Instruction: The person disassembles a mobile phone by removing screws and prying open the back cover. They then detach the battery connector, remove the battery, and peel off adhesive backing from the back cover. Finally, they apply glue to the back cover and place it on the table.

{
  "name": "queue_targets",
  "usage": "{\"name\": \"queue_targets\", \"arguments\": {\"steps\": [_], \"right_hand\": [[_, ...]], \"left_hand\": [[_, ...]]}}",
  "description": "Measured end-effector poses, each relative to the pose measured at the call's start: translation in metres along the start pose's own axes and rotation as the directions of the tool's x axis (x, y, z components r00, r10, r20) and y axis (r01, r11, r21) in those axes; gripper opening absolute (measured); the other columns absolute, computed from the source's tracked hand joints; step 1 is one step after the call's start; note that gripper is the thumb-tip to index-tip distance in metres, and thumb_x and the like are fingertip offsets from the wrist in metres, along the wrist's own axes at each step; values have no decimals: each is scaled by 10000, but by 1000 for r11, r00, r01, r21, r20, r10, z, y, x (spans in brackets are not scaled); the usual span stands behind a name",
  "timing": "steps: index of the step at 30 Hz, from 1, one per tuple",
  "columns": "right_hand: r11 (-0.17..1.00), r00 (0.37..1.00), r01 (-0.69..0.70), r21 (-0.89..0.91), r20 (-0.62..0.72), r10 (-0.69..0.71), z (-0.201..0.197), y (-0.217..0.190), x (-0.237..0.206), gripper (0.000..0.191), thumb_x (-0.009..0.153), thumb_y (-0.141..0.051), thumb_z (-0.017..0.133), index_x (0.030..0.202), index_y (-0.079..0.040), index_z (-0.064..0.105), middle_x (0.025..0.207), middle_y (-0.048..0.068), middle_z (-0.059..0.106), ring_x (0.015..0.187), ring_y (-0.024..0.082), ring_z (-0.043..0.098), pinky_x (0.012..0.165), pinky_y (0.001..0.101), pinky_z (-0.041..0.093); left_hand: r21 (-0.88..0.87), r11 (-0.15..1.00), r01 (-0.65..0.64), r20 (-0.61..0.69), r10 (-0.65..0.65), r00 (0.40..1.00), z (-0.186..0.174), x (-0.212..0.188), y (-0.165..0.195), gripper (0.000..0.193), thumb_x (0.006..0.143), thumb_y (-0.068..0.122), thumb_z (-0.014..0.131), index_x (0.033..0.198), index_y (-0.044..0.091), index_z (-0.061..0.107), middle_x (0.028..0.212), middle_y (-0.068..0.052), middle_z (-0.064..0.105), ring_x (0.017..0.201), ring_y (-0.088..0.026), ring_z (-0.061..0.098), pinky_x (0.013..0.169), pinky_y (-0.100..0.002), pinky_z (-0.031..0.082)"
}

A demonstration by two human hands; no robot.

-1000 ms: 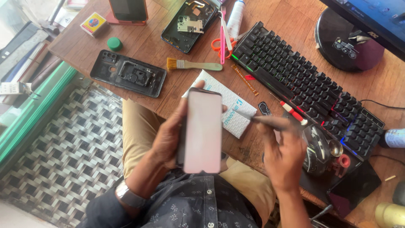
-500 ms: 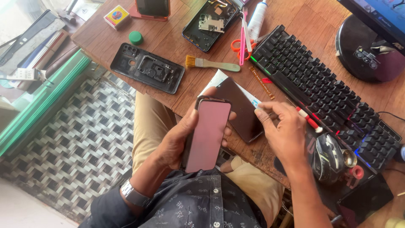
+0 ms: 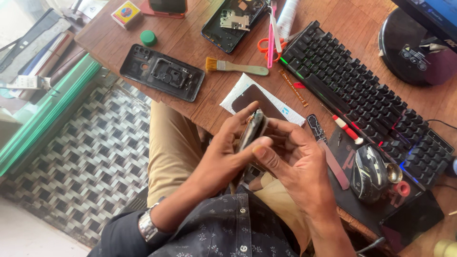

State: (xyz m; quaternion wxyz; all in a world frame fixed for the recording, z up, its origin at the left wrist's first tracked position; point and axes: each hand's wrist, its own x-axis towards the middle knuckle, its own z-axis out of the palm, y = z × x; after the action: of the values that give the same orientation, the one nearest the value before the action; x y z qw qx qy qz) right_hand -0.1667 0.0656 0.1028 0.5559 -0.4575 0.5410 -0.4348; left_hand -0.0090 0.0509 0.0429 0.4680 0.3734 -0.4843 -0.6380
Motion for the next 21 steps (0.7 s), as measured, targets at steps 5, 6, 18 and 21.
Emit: {"name": "queue_targets", "arguments": {"steps": [5, 6, 18, 21], "right_hand": [[985, 995, -58, 163, -70, 70, -13, 21, 5, 391, 952, -123, 726, 1284, 77, 670, 1034, 132, 730, 872, 147, 701, 797, 298, 593], [972, 994, -74, 221, -67, 91, -17, 23, 4, 371, 961, -123, 712, 1271, 76, 666, 1022, 135, 731, 840, 162, 705, 778, 308, 600], [954, 987, -7, 301, -153, 55, -41, 31, 2, 281, 996, -57, 636, 1258, 42, 644, 1120, 111, 725, 1001, 135, 685, 900, 282, 546], [987, 966, 117, 111, -243, -87, -38, 30, 4, 377, 942, -58, 667, 1307, 4, 592, 1184, 94, 718, 1078, 113, 674, 945, 243, 529]], "left_hand": [[433, 894, -113, -86, 166, 982, 14, 0, 8, 929, 827, 201, 812, 1616, 60, 343, 1355, -175, 530, 1278, -309, 580, 1097, -388, 481], [473, 867, -159, -89, 226, 970, 17, 2, 9, 994, 794, 179, 841, 1612, 37, 295, 1361, -188, 530, 1295, -337, 557, 1114, -407, 457], [538, 805, -251, -44, 323, 945, 34, 21, 7, 1266, 645, 95, 917, 1625, 21, 118, 1421, -196, 572, 1269, -357, 562, 1096, -431, 462], [587, 770, -249, -29, 328, 944, 34, 27, 8, 1264, 640, 110, 924, 1615, 26, 125, 1402, -182, 605, 1224, -351, 581, 1064, -433, 476]]}}
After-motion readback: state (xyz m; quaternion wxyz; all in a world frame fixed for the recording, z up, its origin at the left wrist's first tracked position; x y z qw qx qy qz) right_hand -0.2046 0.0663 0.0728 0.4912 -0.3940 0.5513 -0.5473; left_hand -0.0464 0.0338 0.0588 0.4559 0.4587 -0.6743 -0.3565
